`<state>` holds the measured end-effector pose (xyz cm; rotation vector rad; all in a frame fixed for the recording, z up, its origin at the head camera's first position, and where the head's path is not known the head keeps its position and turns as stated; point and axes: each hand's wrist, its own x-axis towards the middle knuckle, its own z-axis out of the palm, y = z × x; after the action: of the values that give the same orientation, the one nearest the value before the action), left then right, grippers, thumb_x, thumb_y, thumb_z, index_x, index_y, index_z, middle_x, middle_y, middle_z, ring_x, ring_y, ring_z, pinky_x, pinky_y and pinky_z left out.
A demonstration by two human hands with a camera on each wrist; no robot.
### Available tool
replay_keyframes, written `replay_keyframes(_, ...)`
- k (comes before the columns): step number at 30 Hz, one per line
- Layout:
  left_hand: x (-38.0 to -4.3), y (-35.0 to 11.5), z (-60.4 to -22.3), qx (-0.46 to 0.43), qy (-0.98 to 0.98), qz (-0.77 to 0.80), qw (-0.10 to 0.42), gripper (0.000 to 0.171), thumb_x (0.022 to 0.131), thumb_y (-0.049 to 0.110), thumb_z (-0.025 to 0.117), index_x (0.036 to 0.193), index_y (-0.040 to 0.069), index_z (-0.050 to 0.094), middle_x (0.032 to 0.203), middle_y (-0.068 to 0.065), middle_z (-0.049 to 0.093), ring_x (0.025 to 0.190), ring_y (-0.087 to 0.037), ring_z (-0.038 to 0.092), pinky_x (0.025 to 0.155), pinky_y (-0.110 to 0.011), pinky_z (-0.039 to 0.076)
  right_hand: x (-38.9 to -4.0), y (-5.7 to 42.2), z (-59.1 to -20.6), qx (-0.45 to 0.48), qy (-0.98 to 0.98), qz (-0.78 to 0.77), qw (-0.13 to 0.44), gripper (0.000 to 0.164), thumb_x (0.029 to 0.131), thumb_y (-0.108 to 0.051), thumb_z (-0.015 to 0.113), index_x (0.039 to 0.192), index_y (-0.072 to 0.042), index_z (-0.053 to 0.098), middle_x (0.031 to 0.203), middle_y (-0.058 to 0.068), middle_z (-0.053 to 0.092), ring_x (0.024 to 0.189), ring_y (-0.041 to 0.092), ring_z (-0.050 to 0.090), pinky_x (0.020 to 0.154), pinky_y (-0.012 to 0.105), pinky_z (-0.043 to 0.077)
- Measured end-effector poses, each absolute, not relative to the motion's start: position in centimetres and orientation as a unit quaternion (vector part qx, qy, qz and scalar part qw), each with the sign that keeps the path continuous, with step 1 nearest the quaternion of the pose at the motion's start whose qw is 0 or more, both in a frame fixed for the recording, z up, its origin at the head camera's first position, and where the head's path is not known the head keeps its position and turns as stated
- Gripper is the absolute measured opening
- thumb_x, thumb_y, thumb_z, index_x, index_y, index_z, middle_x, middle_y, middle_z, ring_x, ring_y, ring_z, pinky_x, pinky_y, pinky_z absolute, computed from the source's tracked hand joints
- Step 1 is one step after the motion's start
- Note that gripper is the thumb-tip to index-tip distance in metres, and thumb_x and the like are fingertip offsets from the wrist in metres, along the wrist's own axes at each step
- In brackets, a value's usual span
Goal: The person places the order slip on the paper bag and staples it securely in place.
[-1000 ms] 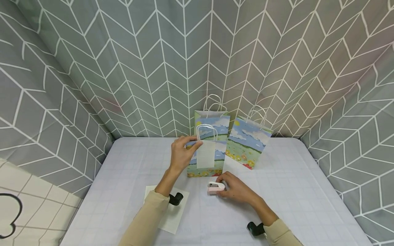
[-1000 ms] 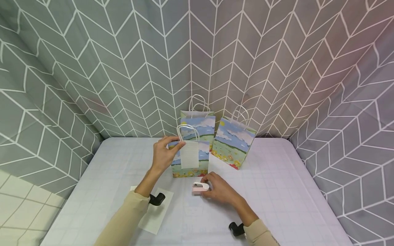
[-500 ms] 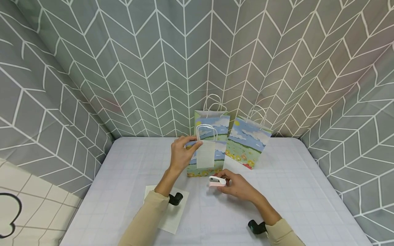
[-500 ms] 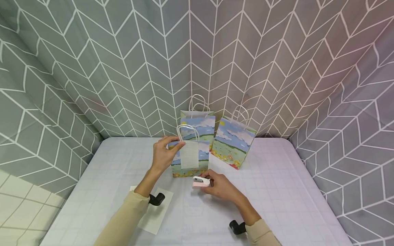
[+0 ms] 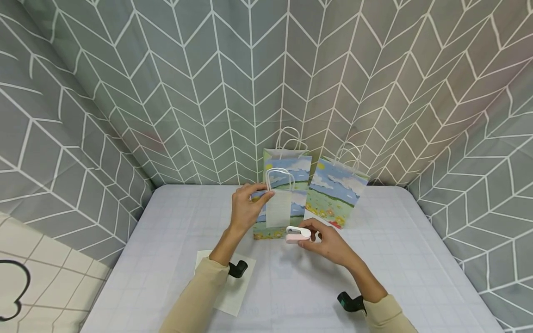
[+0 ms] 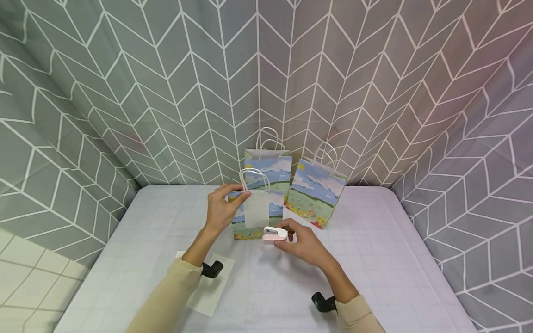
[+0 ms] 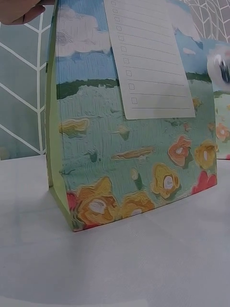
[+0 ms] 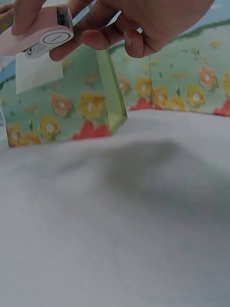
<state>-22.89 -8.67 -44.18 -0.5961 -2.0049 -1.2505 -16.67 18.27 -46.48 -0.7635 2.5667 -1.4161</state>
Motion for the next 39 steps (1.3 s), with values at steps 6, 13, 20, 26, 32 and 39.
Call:
replay_keyframes(6,-22.9,-8.6,-44.2,-0.228,-0.771,-0.483,0.347,0.022,0.081,0.019,0.086,0.098,0.007,0.079,0.090,-0.008,0.076,0.084,-0.026,0.068,0.086,-0.050,0.047,-16.8,18.4,-44.9,-0.249,0.839,-0.481,0.046,0.035,0.093,-0.028,0.074,0.126,-0.025,0.063,0.106,0.000,0.063,0.081,0.022,0.050,0.066,0.031,0.041)
replay_keyframes(13,-23.0,-8.5,-44.2,-0.225,-0.773,-0.487,0.339,0.022,0.082,0.019,0.085,0.098,0.006,0.079,0.090,-0.009,0.076,0.083,-0.032,0.067,0.087,-0.050,0.047,-17.3,19.2,-43.2,-0.238,0.836,-0.493,0.018,0.038,0.093,-0.026,0.074,0.130,-0.027,0.062,0.104,0.000,0.061,0.080,0.022,0.048,0.065,0.033,0.039)
replay_keyframes(20,-22.9,-8.5,-44.3,-0.223,-0.773,-0.481,0.347,0.022,0.080,0.019,0.086,0.098,0.008,0.080,0.090,-0.008,0.076,0.081,-0.025,0.067,0.080,-0.048,0.049,-17.9,20.2,-42.2,-0.246,0.810,-0.532,-0.013,0.039,0.094,-0.014,0.072,0.131,-0.020,0.061,0.112,0.003,0.062,0.080,0.024,0.049,0.066,0.031,0.043)
replay_keyframes(26,-22.9,-8.6,-44.3,-0.224,-0.771,-0.486,0.345,0.023,0.080,0.019,0.086,0.098,0.006,0.080,0.090,-0.009,0.076,0.081,-0.032,0.067,0.080,-0.047,0.049,-18.3,20.6,-41.6,-0.248,0.810,-0.531,-0.033,0.040,0.095,-0.013,0.071,0.133,-0.020,0.060,0.109,0.003,0.062,0.076,0.024,0.049,0.064,0.032,0.043)
replay_keyframes(32,-22.9,-8.6,-44.2,-0.225,-0.769,-0.487,0.348,0.024,0.079,0.018,0.086,0.098,0.004,0.080,0.090,-0.011,0.076,0.078,-0.030,0.066,0.077,-0.047,0.049,-18.8,20.6,-41.3,-0.228,0.806,-0.545,-0.037,0.044,0.096,-0.015,0.070,0.138,-0.017,0.056,0.110,0.004,0.061,0.081,0.025,0.053,0.065,0.030,0.047)
replay_keyframes(39,-22.8,-8.5,-44.1,-0.229,-0.769,-0.481,0.354,0.024,0.080,0.019,0.086,0.098,0.004,0.080,0.090,-0.010,0.077,0.075,-0.024,0.065,0.074,-0.044,0.050,-19.3,20.2,-41.4,-0.212,0.784,-0.582,-0.050,0.046,0.097,-0.011,0.068,0.141,-0.013,0.054,0.111,0.006,0.059,0.083,0.020,0.060,0.063,0.031,0.050)
